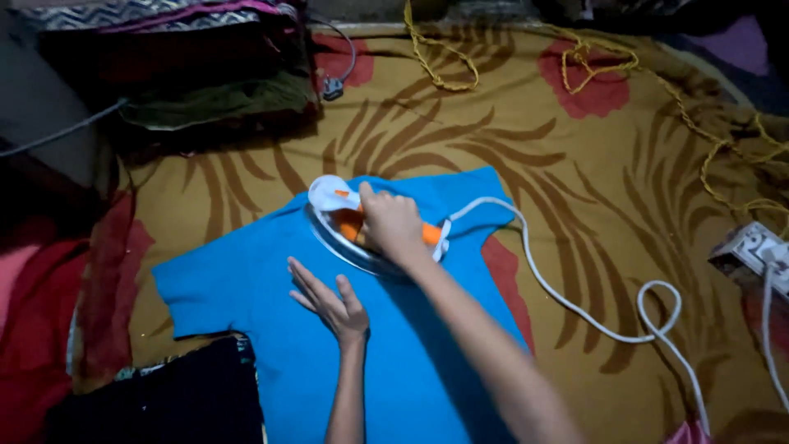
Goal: Ironing a blue t-shirt on a floor-based bedding surface.
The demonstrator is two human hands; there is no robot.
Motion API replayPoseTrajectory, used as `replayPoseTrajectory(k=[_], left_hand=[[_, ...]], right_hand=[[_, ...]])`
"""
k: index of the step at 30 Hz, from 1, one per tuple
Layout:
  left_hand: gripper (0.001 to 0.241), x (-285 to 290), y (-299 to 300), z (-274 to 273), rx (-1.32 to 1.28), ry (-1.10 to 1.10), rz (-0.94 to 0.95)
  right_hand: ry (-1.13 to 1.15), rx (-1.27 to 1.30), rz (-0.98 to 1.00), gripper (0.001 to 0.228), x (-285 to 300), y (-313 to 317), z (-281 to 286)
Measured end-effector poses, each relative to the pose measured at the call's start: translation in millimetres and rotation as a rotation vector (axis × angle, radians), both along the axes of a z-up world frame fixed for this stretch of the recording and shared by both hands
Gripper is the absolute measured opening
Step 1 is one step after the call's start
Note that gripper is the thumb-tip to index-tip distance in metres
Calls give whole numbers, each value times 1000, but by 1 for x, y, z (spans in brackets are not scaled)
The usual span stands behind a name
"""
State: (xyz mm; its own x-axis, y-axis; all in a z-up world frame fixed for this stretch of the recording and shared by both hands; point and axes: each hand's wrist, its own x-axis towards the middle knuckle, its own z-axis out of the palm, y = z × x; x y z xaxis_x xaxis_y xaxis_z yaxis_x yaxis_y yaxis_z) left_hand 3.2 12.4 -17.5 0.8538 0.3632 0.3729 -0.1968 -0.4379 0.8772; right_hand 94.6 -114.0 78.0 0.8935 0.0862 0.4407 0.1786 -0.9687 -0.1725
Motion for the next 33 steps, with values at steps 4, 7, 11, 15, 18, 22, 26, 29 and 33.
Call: replayPoseTrajectory(k=[4, 7, 11, 15, 18, 22, 26, 29, 33], left_hand=[[82, 1, 4, 6, -28, -50, -11], [80, -4, 2, 11, -68, -29, -33], [72, 0, 3, 15, -294, -52, -14], [65, 1, 8, 0, -392, -115, 55], [67, 5, 9, -16, -569, -120, 56], [69, 3, 57, -15, -640, -20, 46], [66, -2, 146, -4, 293, 327, -266], [63, -6, 178, 19, 989, 304, -373], [92, 0, 211, 10, 1066, 433, -154]], right_hand=[[46, 63, -154, 28, 12, 23, -6], [29, 61, -104, 32, 3, 15, -4], [-96, 17, 296, 26, -2, 18, 7], [-77, 6, 497, 30, -10, 27, 21], [-112, -15, 381, 23, -3, 28, 0], [-84, -33, 150, 32, 1, 58, -6], [-80, -2, -27, 22, 15, 60, -22], [-128, -4, 87, 23, 10, 51, -12], [-135, -12, 483, 23, -4, 52, 7]])
